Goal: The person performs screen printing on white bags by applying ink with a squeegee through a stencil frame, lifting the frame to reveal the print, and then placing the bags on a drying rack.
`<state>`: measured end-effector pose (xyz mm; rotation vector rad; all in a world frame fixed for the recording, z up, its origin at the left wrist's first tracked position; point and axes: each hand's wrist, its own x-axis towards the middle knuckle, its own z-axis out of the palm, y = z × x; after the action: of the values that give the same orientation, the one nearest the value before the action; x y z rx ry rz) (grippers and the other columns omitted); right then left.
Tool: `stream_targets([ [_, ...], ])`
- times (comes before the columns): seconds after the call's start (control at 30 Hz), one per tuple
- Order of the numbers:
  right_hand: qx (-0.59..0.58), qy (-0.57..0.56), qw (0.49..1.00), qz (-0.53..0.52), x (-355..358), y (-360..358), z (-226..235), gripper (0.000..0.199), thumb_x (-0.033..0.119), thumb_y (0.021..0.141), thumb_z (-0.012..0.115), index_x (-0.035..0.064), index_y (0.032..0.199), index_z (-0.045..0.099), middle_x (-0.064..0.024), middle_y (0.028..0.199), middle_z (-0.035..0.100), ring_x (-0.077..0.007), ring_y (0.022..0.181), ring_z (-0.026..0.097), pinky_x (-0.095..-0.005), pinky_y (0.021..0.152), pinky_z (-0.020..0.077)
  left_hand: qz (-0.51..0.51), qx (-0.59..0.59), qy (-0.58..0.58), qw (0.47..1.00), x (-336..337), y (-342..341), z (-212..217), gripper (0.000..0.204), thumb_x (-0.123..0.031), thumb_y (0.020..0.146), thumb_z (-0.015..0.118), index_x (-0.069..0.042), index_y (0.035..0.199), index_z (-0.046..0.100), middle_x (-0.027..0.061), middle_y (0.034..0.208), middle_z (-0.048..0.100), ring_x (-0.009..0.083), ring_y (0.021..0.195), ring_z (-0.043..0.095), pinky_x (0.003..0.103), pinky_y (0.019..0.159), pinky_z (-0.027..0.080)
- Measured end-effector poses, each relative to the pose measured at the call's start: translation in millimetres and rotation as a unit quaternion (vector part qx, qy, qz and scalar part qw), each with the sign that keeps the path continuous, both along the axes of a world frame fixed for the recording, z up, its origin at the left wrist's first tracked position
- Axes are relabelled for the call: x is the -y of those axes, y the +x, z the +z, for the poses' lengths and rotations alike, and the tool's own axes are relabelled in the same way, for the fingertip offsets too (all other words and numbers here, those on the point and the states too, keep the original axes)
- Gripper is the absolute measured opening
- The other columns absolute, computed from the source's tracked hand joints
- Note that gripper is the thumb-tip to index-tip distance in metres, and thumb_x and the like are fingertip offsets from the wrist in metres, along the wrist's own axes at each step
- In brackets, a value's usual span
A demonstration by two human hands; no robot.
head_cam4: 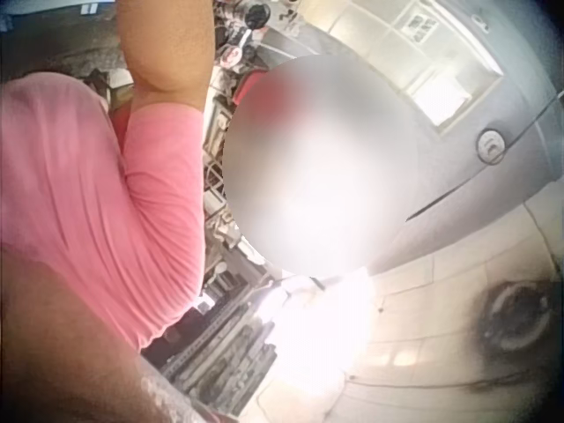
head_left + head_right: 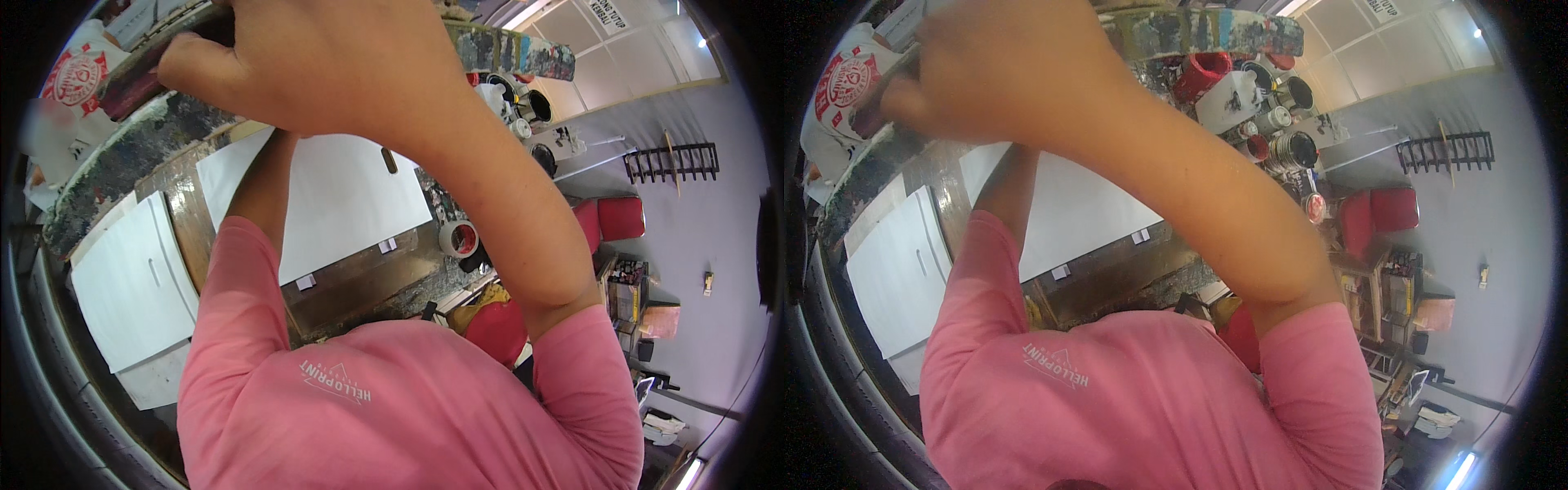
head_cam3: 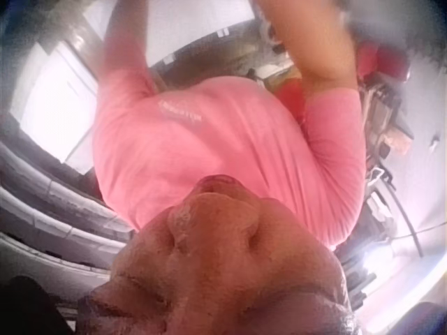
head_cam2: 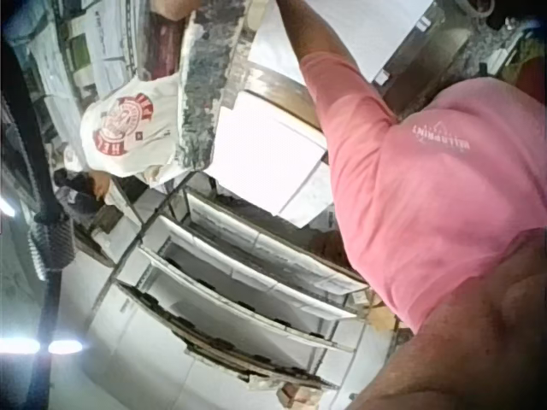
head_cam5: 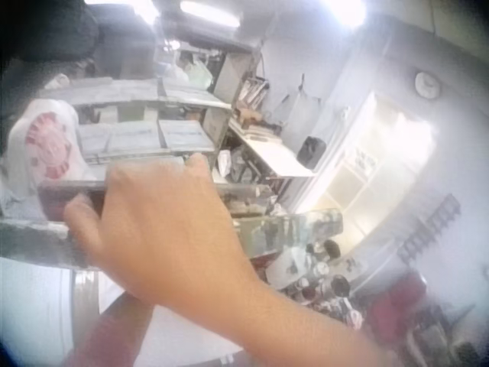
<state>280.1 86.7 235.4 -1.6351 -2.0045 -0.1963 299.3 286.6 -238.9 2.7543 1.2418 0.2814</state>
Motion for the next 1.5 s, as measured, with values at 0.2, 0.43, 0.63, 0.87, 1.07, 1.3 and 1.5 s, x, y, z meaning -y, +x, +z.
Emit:
stream_targets([
  [0.2,-0.035,-0.070,0.997,0.001,-1.0,-4.3,21.6,0.053,0.036,0.097,0.053,-0.0035,0.065,0.065,-0.0169,0.056,0.062,-0.0324,0.052,0.062,-0.0480,0.067,0.0572,-0.003,0.000,0.007,1.000,1.1,3.1,0.1,0.083,-0.042,0.099,0.072,-0.001,0.162,0.037,0.0238,0.166,0.038,0.0434,0.153,0.037,0.074,0.118,0.030],
  [0.43,0.044,-0.285,0.956,-0.059,-12.2,-13.9,61.6,0.052,0.034,0.098,0.051,-0.0019,0.063,0.063,-0.0113,0.050,0.057,-0.0242,0.043,0.056,-0.0420,0.051,0.0549,-0.003,0.001,0.012,1.000,2.3,6.5,-3.2,0.084,-0.043,0.099,0.071,-0.002,0.162,0.036,0.0234,0.167,0.037,0.0430,0.154,0.035,0.077,0.117,0.028],
  [0.63,0.006,-0.226,0.972,-0.062,-11.0,-11.8,53.3,0.052,0.036,0.098,0.050,-0.0039,0.071,0.067,-0.0154,0.058,0.063,-0.0291,0.054,0.063,-0.0461,0.062,0.0577,0.001,0.007,0.021,1.000,3.2,10.1,-2.5,0.085,-0.044,0.099,0.071,-0.002,0.163,0.034,0.0230,0.167,0.036,0.0427,0.154,0.034,0.079,0.116,0.027],
  [0.87,0.029,-0.075,0.996,-0.038,3.9,-8.0,15.8,0.056,0.043,0.102,0.047,-0.0058,0.087,0.070,-0.0187,0.076,0.070,-0.0331,0.075,0.070,-0.0485,0.078,0.0588,0.013,0.181,-0.001,0.983,89.0,-43.5,27.7,0.083,-0.047,0.100,0.070,-0.001,0.161,0.037,0.0252,0.165,0.039,0.0437,0.154,0.034,0.076,0.119,0.027],
  [1.07,0.002,-0.163,0.986,-0.039,13.5,-8.8,16.4,0.057,0.048,0.102,0.048,-0.0065,0.105,0.064,-0.0171,0.078,0.069,-0.0313,0.075,0.067,-0.0474,0.077,0.0565,0.078,0.494,-0.428,0.753,233.0,-207.0,151.3,0.054,-0.022,0.104,0.074,0.003,0.148,0.056,0.0191,0.126,0.075,0.0241,0.113,0.073,0.036,0.105,0.056],
  [1.3,0.102,-0.032,0.994,-0.010,89.8,-26.3,-93.3,0.044,0.048,0.096,0.066,0.0045,0.098,0.074,-0.0159,0.093,0.068,-0.0338,0.086,0.063,-0.0472,0.081,0.0457,-0.121,0.754,-0.540,0.353,297.0,-316.3,289.5,0.114,-0.087,0.095,0.045,0.002,0.164,0.030,0.0312,0.158,0.046,0.0423,0.148,0.047,0.062,0.127,0.032],
  [1.5,0.074,-0.234,0.966,0.086,172.1,-12.5,-270.7,0.046,0.048,0.096,0.072,0.0101,0.122,0.071,-0.0145,0.107,0.067,-0.0340,0.101,0.063,-0.0491,0.088,0.0520,0.299,0.649,-0.633,0.298,384.6,-332.2,188.8,0.127,-0.097,0.087,0.047,0.004,0.162,0.029,0.0286,0.154,0.044,0.0429,0.138,0.052,0.053,0.119,0.045],
])
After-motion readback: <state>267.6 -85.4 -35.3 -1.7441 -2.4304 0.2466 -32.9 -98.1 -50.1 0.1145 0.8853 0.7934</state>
